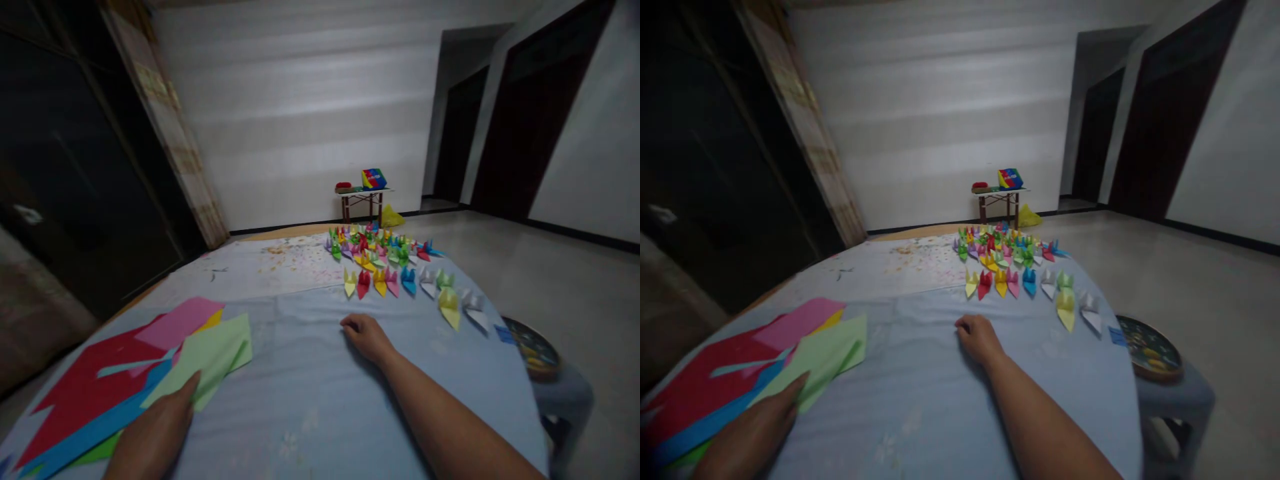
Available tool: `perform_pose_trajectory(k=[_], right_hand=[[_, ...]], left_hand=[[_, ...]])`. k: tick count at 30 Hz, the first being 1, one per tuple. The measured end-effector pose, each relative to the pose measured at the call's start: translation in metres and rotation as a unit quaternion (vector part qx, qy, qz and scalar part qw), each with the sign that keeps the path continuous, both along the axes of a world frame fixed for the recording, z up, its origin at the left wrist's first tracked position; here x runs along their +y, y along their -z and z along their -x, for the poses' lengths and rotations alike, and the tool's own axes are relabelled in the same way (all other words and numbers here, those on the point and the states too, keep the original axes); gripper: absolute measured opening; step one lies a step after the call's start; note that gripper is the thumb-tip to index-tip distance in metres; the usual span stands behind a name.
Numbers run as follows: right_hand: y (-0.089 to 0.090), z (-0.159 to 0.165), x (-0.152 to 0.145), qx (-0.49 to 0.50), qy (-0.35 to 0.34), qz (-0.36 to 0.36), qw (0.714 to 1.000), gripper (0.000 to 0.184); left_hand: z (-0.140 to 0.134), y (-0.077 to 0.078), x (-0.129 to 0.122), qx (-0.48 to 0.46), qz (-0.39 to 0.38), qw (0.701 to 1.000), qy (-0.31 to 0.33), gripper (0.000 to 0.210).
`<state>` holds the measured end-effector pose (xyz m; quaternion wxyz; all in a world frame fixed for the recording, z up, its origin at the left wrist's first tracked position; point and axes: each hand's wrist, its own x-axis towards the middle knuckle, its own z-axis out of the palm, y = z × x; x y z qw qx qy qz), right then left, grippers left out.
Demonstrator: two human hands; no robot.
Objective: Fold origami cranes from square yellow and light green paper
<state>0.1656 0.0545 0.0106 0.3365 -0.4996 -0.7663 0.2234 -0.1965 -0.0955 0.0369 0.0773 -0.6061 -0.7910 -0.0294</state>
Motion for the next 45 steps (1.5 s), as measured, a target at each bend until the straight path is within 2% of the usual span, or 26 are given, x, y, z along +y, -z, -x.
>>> perform_pose_trajectory(k=[2, 5, 9, 11, 15, 19, 22, 25, 28, 32, 35, 39, 45], right_hand=[[0.003, -0.001, 0.002, 0.009, -0.012, 0.008, 1.0, 0.024], [0.006, -0.001, 0.005, 0.015, -0.022, 0.005, 1.0, 0.026], [0.006, 0.0, 0.004, 0.015, -0.029, 0.004, 0.999, 0.026], [0.007, 0.0, 0.004, 0.013, -0.029, 0.007, 0.999, 0.027], [0.009, -0.001, 0.005, 0.021, -0.033, 0.008, 0.999, 0.028], [0.006, 0.0, 0.002, 0.044, -0.057, 0.029, 0.997, 0.035], [0.003, 0.004, -0.003, 0.069, -0.096, 0.051, 0.992, 0.039], [0.003, 0.008, -0.007, 0.084, -0.102, 0.063, 0.989, 0.042], [0.006, 0.012, -0.008, 0.057, -0.104, 0.057, 0.991, 0.047], [0.006, 0.014, -0.011, -0.01, -0.116, 0.008, 0.993, 0.05], [0.003, 0.016, -0.016, -0.075, -0.159, -0.026, 0.984, 0.05], [0.004, 0.018, -0.02, -0.152, -0.18, -0.032, 0.971, 0.046], [0.008, 0.013, -0.016, -0.177, -0.154, -0.029, 0.972, 0.043]], left_hand=[[-0.01, -0.008, -0.004, 0.015, 0.046, 0.999, -0.002, 0.049], [-0.026, -0.02, -0.006, 0.02, 0.046, 0.999, -0.013, 0.047], [-0.052, -0.03, -0.008, -0.021, 0.003, 0.999, 0.029, 0.043], [-0.07, -0.033, -0.007, -0.043, -0.003, 0.996, 0.078, 0.042], [-0.112, -0.03, 0.004, -0.095, -0.01, 0.98, 0.173, 0.04], [-0.153, -0.022, 0.02, -0.14, -0.016, 0.966, 0.218, 0.038], [-0.17, -0.017, 0.031, -0.174, -0.028, 0.953, 0.246, 0.042], [-0.167, -0.013, 0.04, -0.177, -0.071, 0.949, 0.25, 0.043], [-0.145, -0.005, 0.049, -0.14, -0.091, 0.964, 0.208, 0.044], [-0.112, 0.011, 0.056, -0.061, -0.015, 0.991, 0.117, 0.049], [-0.098, 0.018, 0.057, -0.045, 0.012, 0.994, 0.096, 0.054], [-0.088, 0.02, 0.056, -0.037, 0.034, 0.996, 0.069, 0.057], [-0.065, 0.018, 0.057, -0.045, 0.034, 0.998, 0.038, 0.059]])
